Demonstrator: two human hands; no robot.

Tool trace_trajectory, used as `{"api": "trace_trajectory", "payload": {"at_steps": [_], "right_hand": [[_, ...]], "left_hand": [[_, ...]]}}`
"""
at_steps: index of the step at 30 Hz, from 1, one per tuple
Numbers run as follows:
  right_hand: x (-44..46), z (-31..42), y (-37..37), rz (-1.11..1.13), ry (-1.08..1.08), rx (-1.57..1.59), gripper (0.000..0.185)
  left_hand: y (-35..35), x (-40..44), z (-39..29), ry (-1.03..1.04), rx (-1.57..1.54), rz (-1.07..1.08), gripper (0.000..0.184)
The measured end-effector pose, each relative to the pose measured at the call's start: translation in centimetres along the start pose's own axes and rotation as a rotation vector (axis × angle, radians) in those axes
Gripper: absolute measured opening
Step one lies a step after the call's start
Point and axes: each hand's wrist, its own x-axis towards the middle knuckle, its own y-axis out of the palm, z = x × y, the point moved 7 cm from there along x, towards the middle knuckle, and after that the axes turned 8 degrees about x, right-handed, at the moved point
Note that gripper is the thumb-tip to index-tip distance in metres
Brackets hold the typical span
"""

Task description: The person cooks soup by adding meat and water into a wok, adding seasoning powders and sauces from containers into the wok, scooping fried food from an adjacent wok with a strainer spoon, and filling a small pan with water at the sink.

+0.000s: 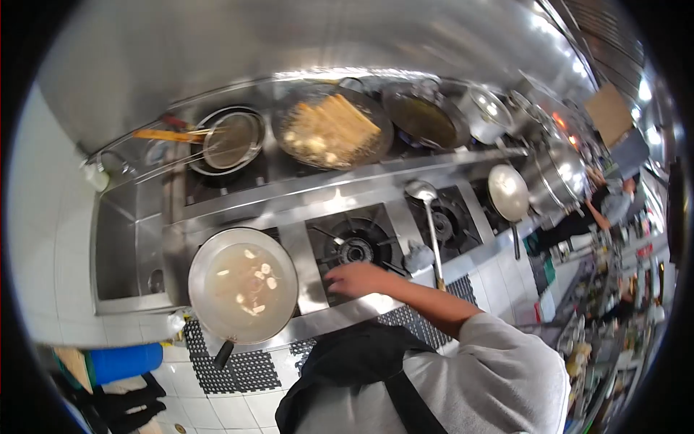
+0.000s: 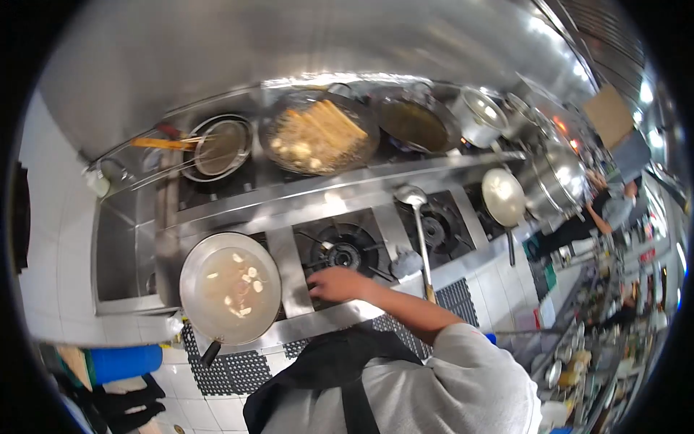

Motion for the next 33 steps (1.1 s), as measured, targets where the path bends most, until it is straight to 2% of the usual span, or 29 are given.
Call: {"api": "trace_trajectory", "payload": {"at_steps": [2, 4, 6, 9, 13, 16, 18, 21, 22, 25, 26, 28, 31, 33], "right_hand": [[-5.6, -9.3, -3.1, -0.343, 0.315, -0.107, 0.046], [-12.5, -15.4, -5.3, -0.593, 0.546, -0.198, 0.044], [-18.2, -22.3, -4.7, -0.616, 0.92, -0.17, 0.053], [-23.3, -25.0, -1.9, -0.684, 1.118, 0.004, 0.059], [-25.2, -29.8, 1.8, -0.988, 0.984, 0.205, 0.063], [-25.3, -30.4, 1.8, -0.951, 0.913, 0.222, 0.058], [-26.1, -30.0, 0.4, -0.947, 0.897, 0.306, 0.035], [-28.8, -30.8, -0.1, -1.043, 0.775, 0.349, 0.033], [-29.7, -31.8, 0.4, -0.999, 0.78, 0.451, 0.034], [-36.5, -30.9, 2.2, -1.075, 0.641, 0.384, 0.033], [-38.7, -32.1, 4.1, -1.182, 0.492, 0.454, 0.035], [-46.1, -30.6, 5.6, -1.15, 0.529, 0.52, 0.047], [-53.6, -32.2, 9.3, -1.158, 0.554, 0.506, 0.055], [-58.4, -31.7, 10.8, -1.278, 0.632, 0.597, 0.053]], "left_hand": [[-0.7, 1.8, -1.0, 0.023, 0.023, 0.044, 0.02], [-0.9, 3.4, -2.0, 0.045, 0.05, 0.083, 0.02], [-1.1, 4.6, -3.1, 0.063, 0.078, 0.118, 0.021], [-1.4, 5.6, -4.9, 0.096, 0.111, 0.156, 0.021], [-1.7, 5.0, -8.0, 0.138, 0.134, 0.179, 0.021], [-1.1, 3.8, -11.5, 0.163, 0.14, 0.191, 0.022], [0.2, 2.8, -14.6, 0.194, 0.157, 0.207, 0.022], [3.4, 1.5, -20.3, 0.27, 0.215, 0.253, 0.022], [4.8, 1.2, -22.3, 0.298, 0.238, 0.271, 0.022], [9.8, -0.1, -28.1, 0.386, 0.315, 0.324, 0.023], [11.5, -0.5, -30.0, 0.413, 0.34, 0.344, 0.023], [15.5, -1.4, -33.6, 0.477, 0.396, 0.388, 0.023], [21.9, -3.3, -39.0, 0.576, 0.492, 0.48, 0.024], [26.2, -4.6, -42.0, 0.634, 0.562, 0.555, 0.024]]}}
